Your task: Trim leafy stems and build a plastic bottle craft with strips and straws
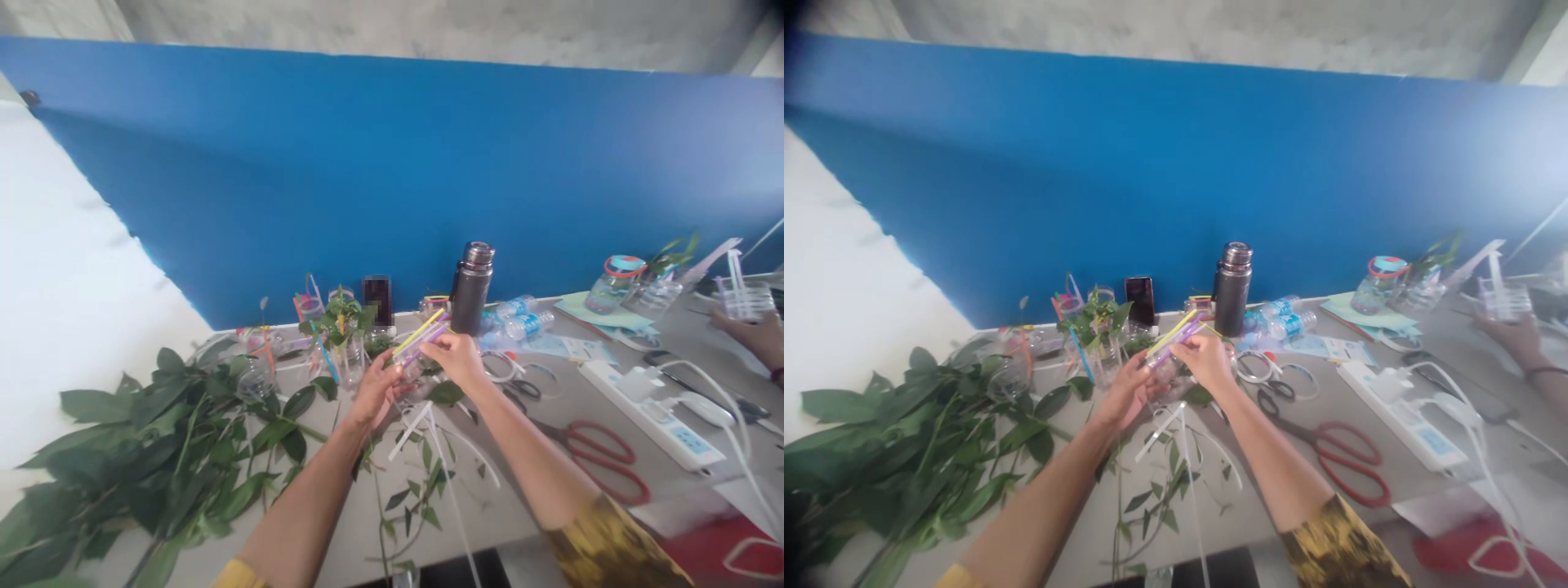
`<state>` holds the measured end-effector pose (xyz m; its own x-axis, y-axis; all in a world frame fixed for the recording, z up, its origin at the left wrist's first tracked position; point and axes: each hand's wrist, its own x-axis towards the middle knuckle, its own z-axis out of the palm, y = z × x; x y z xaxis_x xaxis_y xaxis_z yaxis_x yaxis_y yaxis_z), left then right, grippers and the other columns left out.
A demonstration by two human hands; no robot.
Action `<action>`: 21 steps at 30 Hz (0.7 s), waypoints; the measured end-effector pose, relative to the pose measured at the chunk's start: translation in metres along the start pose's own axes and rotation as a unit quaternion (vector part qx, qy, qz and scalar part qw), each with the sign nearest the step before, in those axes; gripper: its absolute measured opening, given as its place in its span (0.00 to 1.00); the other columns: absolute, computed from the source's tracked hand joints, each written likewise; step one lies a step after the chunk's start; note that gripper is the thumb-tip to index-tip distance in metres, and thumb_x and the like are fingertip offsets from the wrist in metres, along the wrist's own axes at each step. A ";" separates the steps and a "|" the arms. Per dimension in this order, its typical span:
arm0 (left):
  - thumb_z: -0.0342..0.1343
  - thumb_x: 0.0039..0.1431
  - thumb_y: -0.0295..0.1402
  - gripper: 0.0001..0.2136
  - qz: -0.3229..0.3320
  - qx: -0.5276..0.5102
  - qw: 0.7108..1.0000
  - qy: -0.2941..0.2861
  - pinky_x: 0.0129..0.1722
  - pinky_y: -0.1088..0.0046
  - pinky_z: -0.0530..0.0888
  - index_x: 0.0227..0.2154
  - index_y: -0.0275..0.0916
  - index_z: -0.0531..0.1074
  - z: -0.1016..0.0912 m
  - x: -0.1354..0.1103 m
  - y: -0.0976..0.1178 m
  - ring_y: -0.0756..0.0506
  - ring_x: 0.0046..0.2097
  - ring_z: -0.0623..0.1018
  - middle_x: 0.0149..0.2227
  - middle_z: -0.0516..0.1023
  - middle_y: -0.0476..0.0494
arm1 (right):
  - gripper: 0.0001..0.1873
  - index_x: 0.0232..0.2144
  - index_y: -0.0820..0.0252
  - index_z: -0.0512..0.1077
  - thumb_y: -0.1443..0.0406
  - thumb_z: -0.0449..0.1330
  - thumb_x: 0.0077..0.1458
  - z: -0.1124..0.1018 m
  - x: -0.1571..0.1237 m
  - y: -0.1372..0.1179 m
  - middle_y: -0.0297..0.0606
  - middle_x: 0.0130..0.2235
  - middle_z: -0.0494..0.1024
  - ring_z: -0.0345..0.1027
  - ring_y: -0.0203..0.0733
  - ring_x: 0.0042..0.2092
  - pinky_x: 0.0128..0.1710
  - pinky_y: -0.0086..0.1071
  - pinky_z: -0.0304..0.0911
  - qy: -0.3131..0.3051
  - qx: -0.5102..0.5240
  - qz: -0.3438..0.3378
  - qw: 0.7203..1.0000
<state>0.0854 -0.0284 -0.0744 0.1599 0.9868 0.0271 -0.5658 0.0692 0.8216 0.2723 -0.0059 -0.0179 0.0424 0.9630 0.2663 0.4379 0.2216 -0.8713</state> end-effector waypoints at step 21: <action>0.72 0.46 0.26 0.23 0.011 -0.009 0.999 0.045 0.44 0.68 0.82 0.46 0.38 0.75 0.008 0.006 0.008 0.42 0.43 0.84 0.44 0.84 0.42 | 0.15 0.26 0.59 0.81 0.52 0.71 0.48 -0.007 0.024 -0.018 0.28 0.20 0.71 0.63 0.35 0.26 0.28 0.28 0.51 -0.067 -0.052 -0.005 0.996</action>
<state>0.0883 -0.0230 -0.0629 0.0750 0.9972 -0.0071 -0.5829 0.0496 0.8110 0.2718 0.0123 0.0071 -0.0798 0.9742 0.2110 0.5287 0.2209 -0.8196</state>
